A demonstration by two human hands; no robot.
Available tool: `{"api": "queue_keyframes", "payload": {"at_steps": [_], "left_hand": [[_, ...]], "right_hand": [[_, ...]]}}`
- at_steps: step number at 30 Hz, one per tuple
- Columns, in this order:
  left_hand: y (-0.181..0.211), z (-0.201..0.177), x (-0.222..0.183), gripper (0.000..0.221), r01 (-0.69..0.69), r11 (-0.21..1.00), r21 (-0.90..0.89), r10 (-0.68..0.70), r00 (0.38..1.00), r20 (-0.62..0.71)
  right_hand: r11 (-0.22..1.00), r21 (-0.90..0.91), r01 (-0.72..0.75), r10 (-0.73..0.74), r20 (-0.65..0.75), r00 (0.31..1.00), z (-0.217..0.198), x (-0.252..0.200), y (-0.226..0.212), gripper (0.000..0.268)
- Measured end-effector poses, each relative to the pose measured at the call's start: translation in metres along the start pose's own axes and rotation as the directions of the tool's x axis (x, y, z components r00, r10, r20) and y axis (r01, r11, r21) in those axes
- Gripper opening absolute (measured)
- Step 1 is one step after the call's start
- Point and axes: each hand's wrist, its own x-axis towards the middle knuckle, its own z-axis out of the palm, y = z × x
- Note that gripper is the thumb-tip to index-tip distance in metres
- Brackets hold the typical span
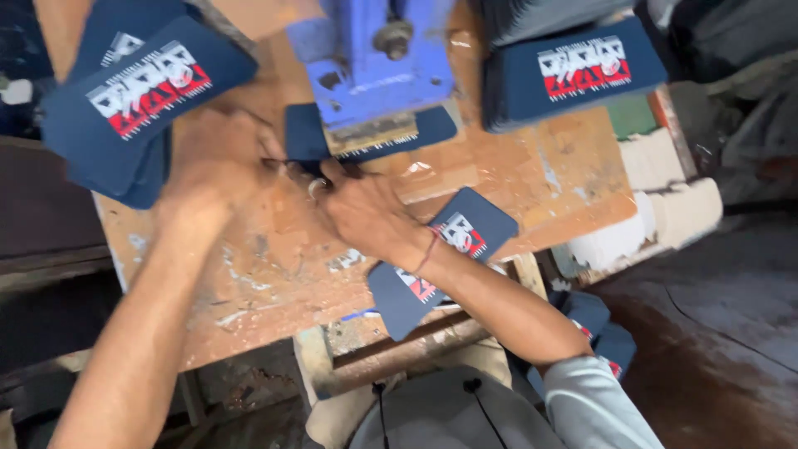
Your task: Using a pressing machine to apply labels or branding to cap visors.
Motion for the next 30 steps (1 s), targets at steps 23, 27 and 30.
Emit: {"api": "queue_keyframes", "payload": {"at_steps": [23,27,30], "left_hand": [[0.025,0.073,-0.085,0.035,-0.2,0.979,0.04,0.197,0.876,-0.44],[0.022,0.074,-0.082,0.034,-0.197,0.98,-0.009,0.172,0.876,-0.45],[0.027,0.072,-0.081,0.037,-0.189,0.982,0.031,0.182,0.871,-0.456]], "right_hand": [[0.999,-0.033,0.005,-0.015,-0.316,0.949,-0.059,-0.07,0.074,0.033],[0.998,-0.061,-0.012,-0.009,-0.321,0.947,-0.059,-0.065,0.072,0.033],[0.998,-0.033,-0.049,0.038,-0.292,0.956,-0.059,-0.065,0.068,0.034]]}}
